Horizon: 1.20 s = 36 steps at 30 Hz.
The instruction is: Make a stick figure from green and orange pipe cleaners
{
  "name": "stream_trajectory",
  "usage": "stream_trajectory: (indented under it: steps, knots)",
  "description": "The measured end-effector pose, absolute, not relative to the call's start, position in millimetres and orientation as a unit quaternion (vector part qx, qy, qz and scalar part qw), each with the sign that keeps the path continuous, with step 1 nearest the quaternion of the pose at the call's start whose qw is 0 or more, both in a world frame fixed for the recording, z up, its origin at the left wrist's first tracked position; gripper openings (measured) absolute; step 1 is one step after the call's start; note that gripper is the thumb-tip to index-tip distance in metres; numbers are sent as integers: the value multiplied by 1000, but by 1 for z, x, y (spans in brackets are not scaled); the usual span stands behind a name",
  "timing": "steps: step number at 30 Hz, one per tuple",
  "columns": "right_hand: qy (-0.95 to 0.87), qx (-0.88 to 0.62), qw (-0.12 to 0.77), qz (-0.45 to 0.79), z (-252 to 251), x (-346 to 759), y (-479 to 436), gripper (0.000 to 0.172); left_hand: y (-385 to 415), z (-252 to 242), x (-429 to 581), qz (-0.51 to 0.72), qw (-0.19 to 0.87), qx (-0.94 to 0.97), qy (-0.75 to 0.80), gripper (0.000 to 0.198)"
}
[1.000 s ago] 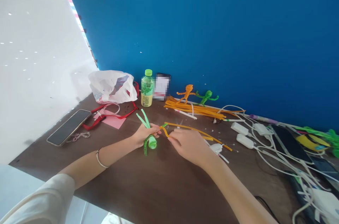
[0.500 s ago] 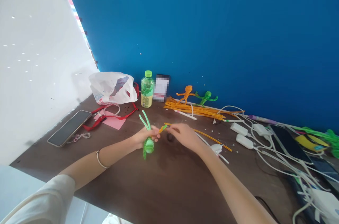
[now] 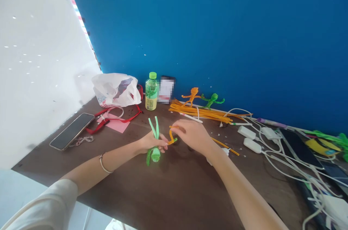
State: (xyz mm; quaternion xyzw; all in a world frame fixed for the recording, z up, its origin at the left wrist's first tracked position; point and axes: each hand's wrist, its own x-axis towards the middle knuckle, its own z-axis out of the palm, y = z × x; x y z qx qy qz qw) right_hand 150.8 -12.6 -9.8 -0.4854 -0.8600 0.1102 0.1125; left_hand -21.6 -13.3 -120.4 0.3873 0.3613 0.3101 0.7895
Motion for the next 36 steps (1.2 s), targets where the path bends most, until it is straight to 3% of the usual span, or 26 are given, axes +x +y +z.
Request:
stream_trajectory:
  steps: [3,7,15,21,28,31,36]
  knots:
    - [-839,-501,113,178,-23,151,-4,32,-15,-112,-24,288,827,363,319,20]
    - [-835,-504,71,208,-41,156,-11,36,-14,-108,-24,380,818,272,336,16]
    - [-878,-471,0,84,-25,157,-48,33,-10,-119,-18,462,758,257,383,15]
    - [-883,-462,67,37,-5,153,-40,31,-12,-123,-18,409,724,383,402,21]
    - [-824,-508,141,207,-20,151,-10,29,-18,-115,-25,294,794,431,311,28]
    - [-810,-523,125,234,-34,155,-9,32,-16,-113,-25,340,812,364,304,28]
    - [-830,-529,52,170,-38,159,-27,37,-13,-114,-19,463,778,256,339,24]
